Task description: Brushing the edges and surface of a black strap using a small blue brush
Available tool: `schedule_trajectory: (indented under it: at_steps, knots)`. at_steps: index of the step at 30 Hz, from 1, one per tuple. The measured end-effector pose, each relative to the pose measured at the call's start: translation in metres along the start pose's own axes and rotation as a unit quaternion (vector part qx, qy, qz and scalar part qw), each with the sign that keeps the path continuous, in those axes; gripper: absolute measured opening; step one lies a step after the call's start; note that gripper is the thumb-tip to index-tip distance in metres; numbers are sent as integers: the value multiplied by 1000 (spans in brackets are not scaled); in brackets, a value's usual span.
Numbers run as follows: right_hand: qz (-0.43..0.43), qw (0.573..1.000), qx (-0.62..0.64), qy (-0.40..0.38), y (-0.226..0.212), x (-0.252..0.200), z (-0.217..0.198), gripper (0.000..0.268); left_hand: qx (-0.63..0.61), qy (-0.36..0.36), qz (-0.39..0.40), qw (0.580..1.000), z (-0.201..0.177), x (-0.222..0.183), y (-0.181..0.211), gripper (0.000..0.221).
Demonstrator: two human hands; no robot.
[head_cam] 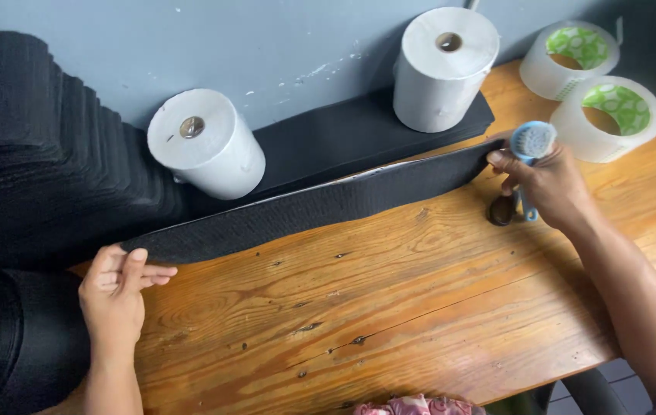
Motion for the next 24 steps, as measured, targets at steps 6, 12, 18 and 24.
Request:
schedule_trajectory:
  at_steps: [6,12,18,24]
  knots:
    - [-3,991,120,-67,-17,-6,13,13,-15,-3,16,1000,-1,1,-2,20]
    - [-52,983,96,-145,-36,-11,9,33,-71,-38,29,996,-12,1,-6,15]
    - [-105,972,113,-179,-31,-12,-5,51,-149,-97,62,982,-16,-2,15,44]
    - [-117,981,-23,-153,-50,-22,-3,47,-19,-83,113,990,-9,-8,37,34]
Point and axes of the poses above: each hand's wrist, its own x-axis towards the middle knuckle, its own z-axis out of the palm, y = z × x, the point moved 3 cm from there along x, towards the middle knuckle, and after that the axes turned 6 degrees about -y, right-handed, at the moved point
